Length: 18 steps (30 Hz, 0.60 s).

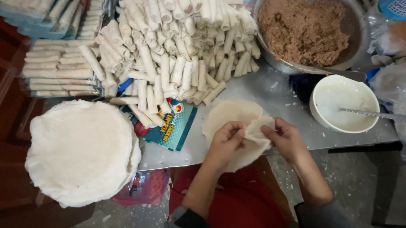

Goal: The person is preparing lumpia by peeling thin wrappers from a stack and rolling them with meat filling.

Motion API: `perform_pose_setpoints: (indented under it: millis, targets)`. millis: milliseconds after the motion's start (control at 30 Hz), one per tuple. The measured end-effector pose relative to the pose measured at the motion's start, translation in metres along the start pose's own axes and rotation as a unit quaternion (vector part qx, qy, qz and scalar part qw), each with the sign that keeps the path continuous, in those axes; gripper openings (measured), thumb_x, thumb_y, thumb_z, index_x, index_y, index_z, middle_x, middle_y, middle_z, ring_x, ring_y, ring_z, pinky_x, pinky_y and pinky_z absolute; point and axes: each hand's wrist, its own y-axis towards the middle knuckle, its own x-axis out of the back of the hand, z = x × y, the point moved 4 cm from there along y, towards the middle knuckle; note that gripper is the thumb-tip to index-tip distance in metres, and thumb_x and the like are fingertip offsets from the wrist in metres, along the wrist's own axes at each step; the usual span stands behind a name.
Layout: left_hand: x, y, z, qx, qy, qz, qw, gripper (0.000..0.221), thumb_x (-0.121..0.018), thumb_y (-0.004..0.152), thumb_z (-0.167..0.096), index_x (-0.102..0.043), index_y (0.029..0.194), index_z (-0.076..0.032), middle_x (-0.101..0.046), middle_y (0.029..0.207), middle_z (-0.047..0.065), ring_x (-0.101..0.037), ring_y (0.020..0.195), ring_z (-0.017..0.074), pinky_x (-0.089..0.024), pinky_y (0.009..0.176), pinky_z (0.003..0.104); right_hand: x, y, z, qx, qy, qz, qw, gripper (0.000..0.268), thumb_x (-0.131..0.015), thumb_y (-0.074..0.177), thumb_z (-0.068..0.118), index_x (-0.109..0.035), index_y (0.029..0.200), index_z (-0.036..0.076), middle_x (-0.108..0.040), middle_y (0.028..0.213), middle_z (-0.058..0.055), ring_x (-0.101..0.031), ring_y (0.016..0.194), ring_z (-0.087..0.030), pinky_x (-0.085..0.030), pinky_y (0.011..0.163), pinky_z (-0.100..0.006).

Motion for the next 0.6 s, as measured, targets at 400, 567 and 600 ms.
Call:
perform_pose_setpoints:
  millis: [400,567,600]
  targets:
    - [0.009,-0.018,-0.079,-0.062,0.3,-0.113,0.945,0.024,-0.07,0.084,-0.018,-0.073,0.108,-0.022,-0.074,0.104,0.01,-0.067,0.106,0.0336,-0.051,0.094,0.039,0.024,-0.014,0.036,-0.03,-0.007,0.0,1.0,0.028,-0.054,0.097,0.01,-0.062,0.121,-0.003,-0.062,0.081,-0.023,-0.06,0.063,-0.029,-0.057,0.054,-0.044]
    - [-0.021,-0.018,-0.062,-0.112,0.273,0.038,0.955,0.029,-0.054,0.094,-0.024,-0.068,0.114,-0.007,-0.071,0.103,0.017,-0.068,0.101,0.033,-0.05,0.094,0.044,-0.007,-0.025,0.089,0.021,-0.238,-0.003,0.971,0.067,-0.082,0.07,0.02,-0.061,0.131,0.006,-0.067,0.117,-0.028,-0.062,0.112,-0.042,-0.047,0.093,-0.052]
    - [-0.017,-0.016,-0.054,-0.112,0.273,0.038,0.955,0.029,-0.054,0.094,-0.024,-0.068,0.114,-0.007,-0.071,0.103,0.017,-0.068,0.101,0.033,-0.05,0.094,0.044,-0.015,-0.024,0.086,0.021,-0.238,-0.003,0.971,0.067,-0.082,0.07,0.02,-0.061,0.131,0.006,-0.067,0.117,-0.028,-0.062,0.112,-0.042,-0.047,0.093,-0.052]
